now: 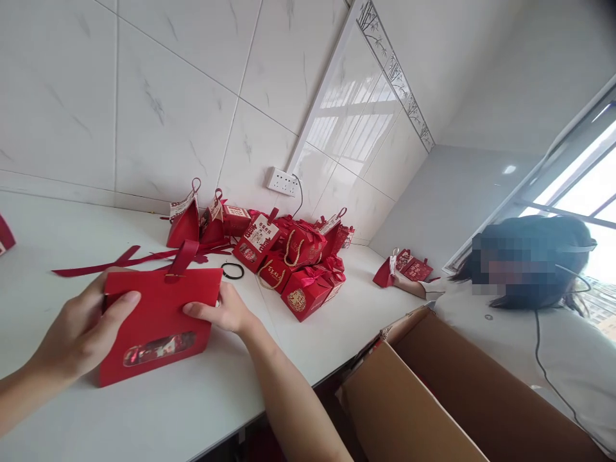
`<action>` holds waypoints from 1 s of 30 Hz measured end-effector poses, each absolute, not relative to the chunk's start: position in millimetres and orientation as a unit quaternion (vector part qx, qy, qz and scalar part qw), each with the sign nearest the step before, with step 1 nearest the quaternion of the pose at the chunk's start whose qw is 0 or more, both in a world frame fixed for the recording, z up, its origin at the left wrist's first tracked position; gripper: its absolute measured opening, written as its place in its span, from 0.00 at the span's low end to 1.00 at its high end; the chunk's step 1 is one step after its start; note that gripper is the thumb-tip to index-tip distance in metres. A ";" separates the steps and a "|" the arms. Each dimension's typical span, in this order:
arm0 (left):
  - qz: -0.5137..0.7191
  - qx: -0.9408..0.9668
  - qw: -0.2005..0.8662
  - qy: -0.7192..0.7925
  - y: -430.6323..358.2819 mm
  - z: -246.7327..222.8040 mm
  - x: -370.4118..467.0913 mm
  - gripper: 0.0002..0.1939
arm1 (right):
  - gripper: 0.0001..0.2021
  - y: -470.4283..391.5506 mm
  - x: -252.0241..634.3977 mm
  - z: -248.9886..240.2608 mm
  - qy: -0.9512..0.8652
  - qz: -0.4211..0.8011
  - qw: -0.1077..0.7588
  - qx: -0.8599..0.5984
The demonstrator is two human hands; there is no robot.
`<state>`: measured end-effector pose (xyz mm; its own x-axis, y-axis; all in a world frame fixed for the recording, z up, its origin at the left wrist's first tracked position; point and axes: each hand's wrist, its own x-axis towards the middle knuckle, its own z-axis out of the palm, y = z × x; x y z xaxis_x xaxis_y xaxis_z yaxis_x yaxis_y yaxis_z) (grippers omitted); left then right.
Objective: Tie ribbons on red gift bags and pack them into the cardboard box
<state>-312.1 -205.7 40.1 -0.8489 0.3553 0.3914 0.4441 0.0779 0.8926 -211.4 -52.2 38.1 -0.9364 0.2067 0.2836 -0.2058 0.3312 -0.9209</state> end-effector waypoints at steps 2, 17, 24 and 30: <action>-0.632 -0.267 -0.015 -0.727 -208.0 44.1 -310.7 0.19 | 0.18 -52.7 -210.6 38.7 -0.795 0.581 0.173 -0.005; -0.620 -0.365 -0.005 -0.694 -211.3 38.8 -319.3 0.17 | 0.20 -45.0 -208.2 44.9 -0.778 0.612 0.141 0.021; -0.635 -0.373 -0.007 -0.677 -213.1 43.9 -308.4 0.18 | 0.38 -5.8 -192.7 67.2 -0.600 0.731 0.319 0.053; -0.665 -0.334 -0.029 -0.668 -211.8 51.4 -295.5 0.17 | 0.12 40.8 -126.5 117.6 -0.333 0.677 0.623 0.208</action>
<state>-295.5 -211.8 51.4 -0.7756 0.4840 0.4052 0.4073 -0.1067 0.9070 -126.5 40.8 117.6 -0.1377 0.7043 0.6964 -0.9815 -0.0027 -0.1914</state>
